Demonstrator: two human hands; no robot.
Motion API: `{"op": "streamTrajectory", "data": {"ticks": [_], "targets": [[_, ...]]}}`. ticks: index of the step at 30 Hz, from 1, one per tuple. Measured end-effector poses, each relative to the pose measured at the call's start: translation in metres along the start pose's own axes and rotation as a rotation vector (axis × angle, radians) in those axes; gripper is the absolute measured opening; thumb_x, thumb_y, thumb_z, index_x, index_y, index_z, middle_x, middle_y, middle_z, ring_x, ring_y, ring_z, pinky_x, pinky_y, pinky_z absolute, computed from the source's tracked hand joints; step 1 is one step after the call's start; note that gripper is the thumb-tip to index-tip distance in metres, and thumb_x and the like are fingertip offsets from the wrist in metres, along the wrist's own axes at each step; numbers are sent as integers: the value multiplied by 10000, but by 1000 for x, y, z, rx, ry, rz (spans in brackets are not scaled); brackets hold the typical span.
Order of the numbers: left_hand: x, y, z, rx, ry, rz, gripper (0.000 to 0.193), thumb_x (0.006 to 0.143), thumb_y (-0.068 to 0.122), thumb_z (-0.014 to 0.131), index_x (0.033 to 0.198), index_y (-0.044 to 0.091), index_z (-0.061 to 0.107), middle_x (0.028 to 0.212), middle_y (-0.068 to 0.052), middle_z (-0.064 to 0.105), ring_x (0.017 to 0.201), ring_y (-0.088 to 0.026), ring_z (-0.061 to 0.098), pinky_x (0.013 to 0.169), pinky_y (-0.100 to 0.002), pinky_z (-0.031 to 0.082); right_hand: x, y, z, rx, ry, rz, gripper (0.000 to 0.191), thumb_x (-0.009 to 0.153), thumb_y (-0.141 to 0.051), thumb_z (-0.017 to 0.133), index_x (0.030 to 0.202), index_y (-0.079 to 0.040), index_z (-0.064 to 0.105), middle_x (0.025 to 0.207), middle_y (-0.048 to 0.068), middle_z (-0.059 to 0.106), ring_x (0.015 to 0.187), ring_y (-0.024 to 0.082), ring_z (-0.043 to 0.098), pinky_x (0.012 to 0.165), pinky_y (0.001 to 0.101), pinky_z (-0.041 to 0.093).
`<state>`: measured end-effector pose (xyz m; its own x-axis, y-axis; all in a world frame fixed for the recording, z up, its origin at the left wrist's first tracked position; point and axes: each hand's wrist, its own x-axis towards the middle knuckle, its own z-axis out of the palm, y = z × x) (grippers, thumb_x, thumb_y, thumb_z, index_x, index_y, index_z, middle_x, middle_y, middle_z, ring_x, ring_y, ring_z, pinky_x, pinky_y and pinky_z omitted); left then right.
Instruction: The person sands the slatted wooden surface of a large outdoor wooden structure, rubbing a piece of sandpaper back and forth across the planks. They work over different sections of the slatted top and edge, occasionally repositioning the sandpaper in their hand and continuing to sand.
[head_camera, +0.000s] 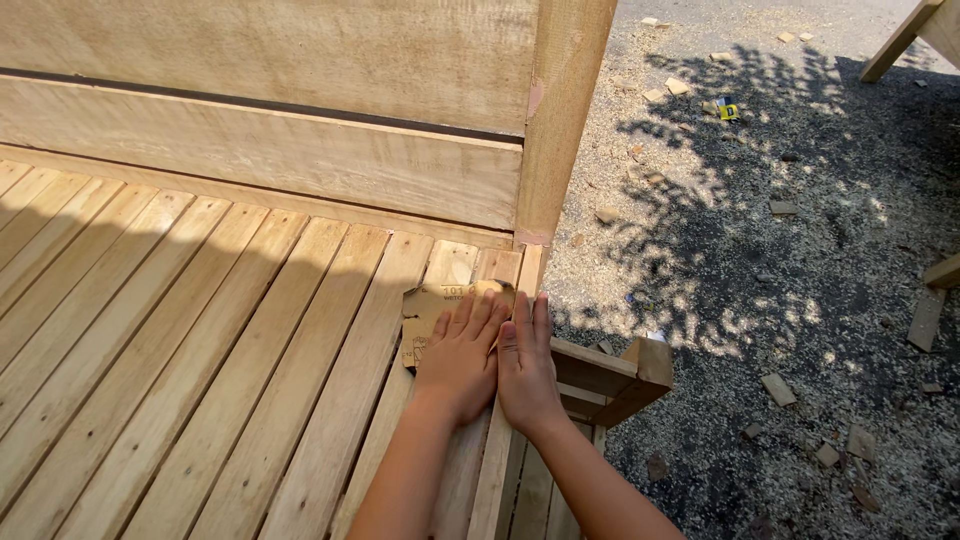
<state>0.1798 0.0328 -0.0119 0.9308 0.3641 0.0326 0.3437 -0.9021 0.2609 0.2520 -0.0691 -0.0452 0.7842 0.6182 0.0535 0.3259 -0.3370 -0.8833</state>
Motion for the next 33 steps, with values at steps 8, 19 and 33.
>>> {"op": "streamTrajectory", "data": {"ticks": [8, 19, 33], "targets": [[-90, -13, 19, -109, -35, 11, 629, 997, 320, 437, 1585, 126, 328, 1677, -62, 264, 1529, -264, 218, 1222, -424, 148, -3, -7, -2, -24, -29, 7, 713, 1055, -511, 251, 1631, -113, 116, 1731, 143, -6, 1586, 301, 55, 1227, 391, 196], [25, -13, 13, -10, 96, 106, 622, 1035, 393, 377, 1585, 105, 343, 1656, -108, 284, 1505, -325, 228, 1203, -438, 177, -9, -29, -11, -12, -70, 122, 727, 1029, -535, 242, 1633, -157, 96, 1736, 77, -6, 1586, 266, 83, 1214, 379, 223], [6, -10, 4, -21, -52, 47, 611, 1012, 411, 349, 1600, 255, 291, 1674, 34, 242, 1538, -279, 150, 1223, -446, 118, -9, -18, -6, -160, -18, 56, 700, 1051, -493, 280, 1626, -111, 164, 1728, 131, 5, 1585, 323, 22, 1229, 435, 144]]}}
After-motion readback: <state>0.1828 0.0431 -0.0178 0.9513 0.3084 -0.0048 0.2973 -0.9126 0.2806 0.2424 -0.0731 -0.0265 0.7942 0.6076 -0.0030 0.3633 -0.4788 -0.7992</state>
